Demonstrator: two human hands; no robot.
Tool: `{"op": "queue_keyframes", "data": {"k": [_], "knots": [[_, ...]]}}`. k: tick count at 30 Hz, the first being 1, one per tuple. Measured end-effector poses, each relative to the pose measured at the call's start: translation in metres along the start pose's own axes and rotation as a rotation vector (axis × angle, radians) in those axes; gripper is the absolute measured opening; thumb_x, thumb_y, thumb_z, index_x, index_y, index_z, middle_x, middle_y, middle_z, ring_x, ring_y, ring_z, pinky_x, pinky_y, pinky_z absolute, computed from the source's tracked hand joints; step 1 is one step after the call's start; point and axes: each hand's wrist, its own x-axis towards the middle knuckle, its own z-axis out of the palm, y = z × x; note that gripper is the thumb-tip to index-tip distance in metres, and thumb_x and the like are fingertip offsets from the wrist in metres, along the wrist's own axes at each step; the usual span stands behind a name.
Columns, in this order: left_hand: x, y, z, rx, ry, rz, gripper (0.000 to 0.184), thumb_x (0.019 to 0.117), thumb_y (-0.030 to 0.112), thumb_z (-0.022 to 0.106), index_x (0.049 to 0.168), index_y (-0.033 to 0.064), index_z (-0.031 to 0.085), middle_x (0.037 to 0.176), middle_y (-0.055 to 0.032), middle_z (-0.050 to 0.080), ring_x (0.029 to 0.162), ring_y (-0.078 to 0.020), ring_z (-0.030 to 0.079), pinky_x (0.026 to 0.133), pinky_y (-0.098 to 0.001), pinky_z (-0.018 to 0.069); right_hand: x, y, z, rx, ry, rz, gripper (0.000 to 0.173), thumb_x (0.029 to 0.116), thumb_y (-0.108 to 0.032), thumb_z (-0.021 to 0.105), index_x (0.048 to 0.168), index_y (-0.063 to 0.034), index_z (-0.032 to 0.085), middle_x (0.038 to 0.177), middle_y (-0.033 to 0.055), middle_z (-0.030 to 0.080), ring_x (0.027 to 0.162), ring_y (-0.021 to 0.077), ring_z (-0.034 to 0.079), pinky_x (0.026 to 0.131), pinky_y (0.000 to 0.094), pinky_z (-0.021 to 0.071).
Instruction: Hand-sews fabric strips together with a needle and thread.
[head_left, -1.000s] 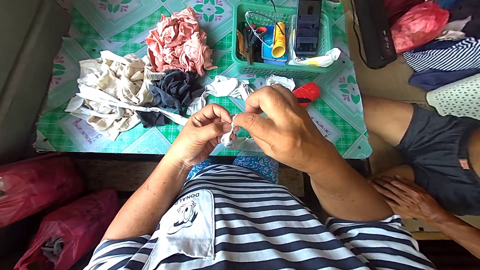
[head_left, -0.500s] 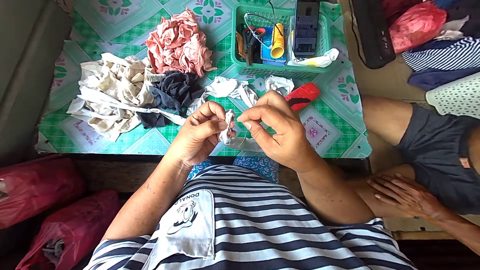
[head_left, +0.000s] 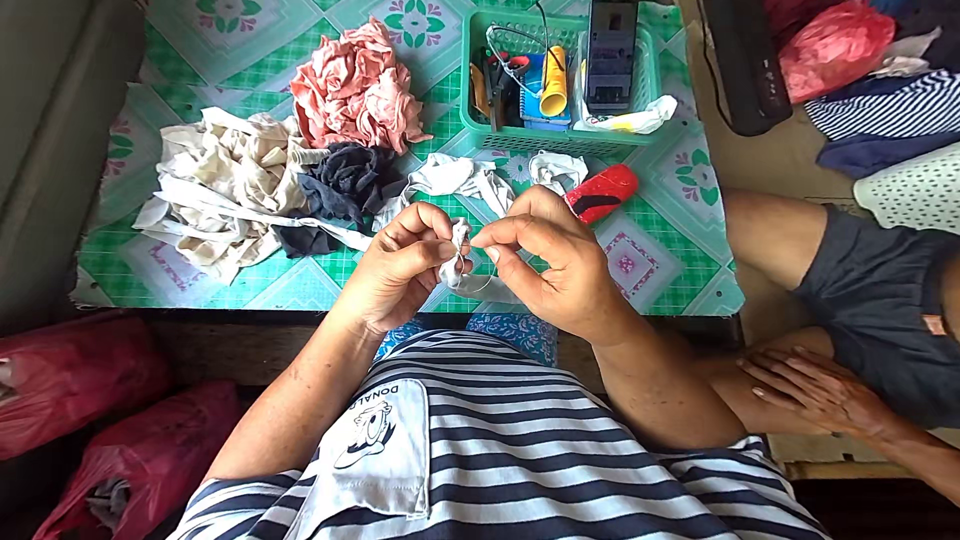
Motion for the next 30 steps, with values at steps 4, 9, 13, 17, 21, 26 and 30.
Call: {"op": "queue_keyframes", "data": {"k": [4,9,13,17,21,26,30], "knots": [[-0.0004,-0.0004,-0.0007,0.005,-0.002,0.002,0.011,0.0936,0.005,0.066,0.099,0.0144,0.067,0.091,-0.0045,0.069,0.083,-0.0136,0.071,0.08,-0.0299,0.0612,-0.0003,0.0,0.001,0.002,-0.002,0.008,0.016,0.0932,-0.002,0.06,0.1,0.0007,0.075,0.09,0.006,0.056,0.085,0.0095,0.054,0.074,0.0184,0.0478],[-0.0009,-0.0001,-0.0008,-0.005,-0.016,0.02,0.015,0.0941,0.003,0.065,0.104,0.0149,0.066,0.092,-0.0042,0.069,0.084,-0.0134,0.071,0.08,-0.0299,0.0613,-0.0006,0.0001,0.0027,0.03,-0.005,0.02,0.016,0.0942,-0.001,0.059,0.1,0.0013,0.074,0.091,0.0064,0.057,0.086,0.0091,0.055,0.076,0.0183,0.0481],[-0.0014,0.0002,0.0001,-0.013,-0.003,0.014,0.017,0.0942,0.003,0.065,0.106,0.0144,0.066,0.094,-0.005,0.07,0.084,-0.0136,0.072,0.08,-0.0303,0.062,-0.0011,-0.0001,0.0032,0.054,0.002,0.041,0.016,0.0938,0.0,0.06,0.101,0.0022,0.074,0.091,0.0067,0.057,0.085,0.0078,0.055,0.074,0.0159,0.0483],[-0.001,-0.0003,0.0005,-0.014,0.004,0.011,0.017,0.0948,0.003,0.064,0.108,0.0139,0.066,0.095,-0.0061,0.07,0.084,-0.0141,0.072,0.079,-0.03,0.0617,-0.0021,-0.0009,0.0032,0.061,0.017,0.039,0.016,0.0931,0.0,0.059,0.1,0.0026,0.073,0.091,0.0063,0.057,0.085,0.0072,0.055,0.074,0.0158,0.048],[-0.0003,-0.0008,0.0013,0.009,0.008,0.019,0.018,0.0952,0.003,0.064,0.109,0.0146,0.065,0.095,-0.0053,0.07,0.085,-0.0137,0.071,0.08,-0.029,0.0612,-0.002,-0.0016,0.0026,0.055,0.031,0.033,0.016,0.0932,0.0,0.059,0.1,0.0029,0.073,0.091,0.0063,0.058,0.085,0.0071,0.055,0.074,0.0153,0.048],[0.0002,-0.0004,0.0022,0.01,0.019,0.017,0.018,0.0953,0.004,0.064,0.11,0.0142,0.066,0.095,-0.0047,0.07,0.086,-0.0135,0.071,0.081,-0.0298,0.0612,-0.0028,0.0,0.0028,0.052,0.036,0.047,0.016,0.0923,0.0,0.059,0.1,0.003,0.073,0.09,0.0062,0.057,0.084,0.007,0.055,0.073,0.0151,0.0478],[-0.0001,-0.0008,0.0022,0.02,0.019,0.017,0.018,0.096,0.004,0.063,0.111,0.0141,0.066,0.096,-0.0048,0.07,0.086,-0.0137,0.071,0.081,-0.03,0.0612,-0.003,0.0004,0.0021,0.051,0.039,0.046,0.016,0.0926,-0.001,0.06,0.1,0.0028,0.073,0.09,0.0066,0.058,0.084,0.0069,0.056,0.073,0.0151,0.0484]]}}
